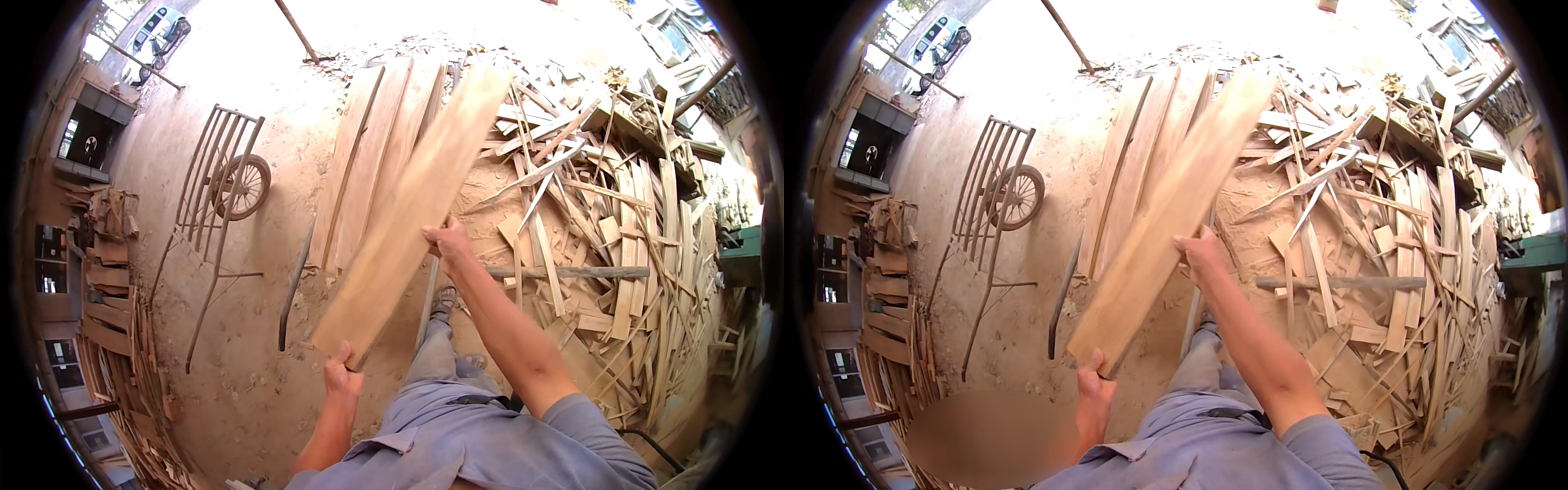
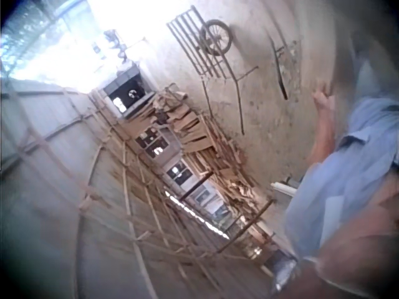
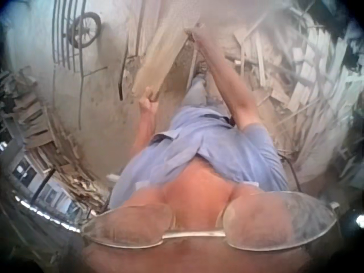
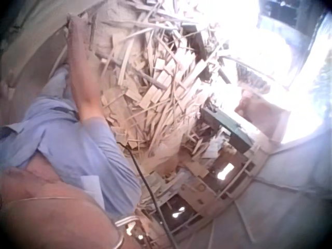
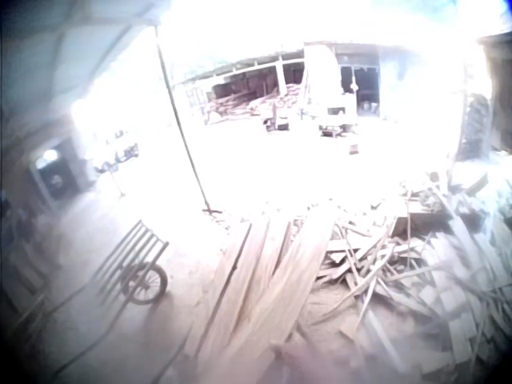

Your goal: The person repeatedly picks up wooden planks and scraps from a large pile on the floor of a workshop. They lift each piece, briefly inspect it, and then place it onto a metal cart or a separate stack nearby. The task involves continuous manual handling of wood pieces to organize the workspace.

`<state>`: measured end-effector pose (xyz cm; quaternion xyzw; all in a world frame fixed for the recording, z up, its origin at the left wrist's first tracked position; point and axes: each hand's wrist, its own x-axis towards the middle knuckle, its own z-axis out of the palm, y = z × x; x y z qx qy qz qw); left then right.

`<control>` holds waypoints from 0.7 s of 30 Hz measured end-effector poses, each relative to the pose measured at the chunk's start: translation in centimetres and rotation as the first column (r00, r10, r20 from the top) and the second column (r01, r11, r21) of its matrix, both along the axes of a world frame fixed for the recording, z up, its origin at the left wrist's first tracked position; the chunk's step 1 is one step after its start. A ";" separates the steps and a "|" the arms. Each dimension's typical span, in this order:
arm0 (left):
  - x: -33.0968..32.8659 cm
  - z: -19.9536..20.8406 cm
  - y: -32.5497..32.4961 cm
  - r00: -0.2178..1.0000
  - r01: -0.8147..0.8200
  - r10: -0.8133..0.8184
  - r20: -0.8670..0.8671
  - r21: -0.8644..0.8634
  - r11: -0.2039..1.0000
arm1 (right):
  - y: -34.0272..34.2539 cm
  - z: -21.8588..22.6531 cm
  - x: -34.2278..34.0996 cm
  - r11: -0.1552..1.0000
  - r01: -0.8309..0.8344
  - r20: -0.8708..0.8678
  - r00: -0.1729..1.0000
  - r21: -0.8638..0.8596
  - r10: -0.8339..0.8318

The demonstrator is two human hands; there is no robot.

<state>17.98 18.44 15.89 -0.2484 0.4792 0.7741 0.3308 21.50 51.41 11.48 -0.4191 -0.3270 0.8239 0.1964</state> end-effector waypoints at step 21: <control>-5.3 -23.4 18.1 -0.128 0.456 -0.972 0.197 -0.858 -0.234 | -10.8 -4.8 51.5 0.809 0.028 0.770 0.289 0.586 -0.568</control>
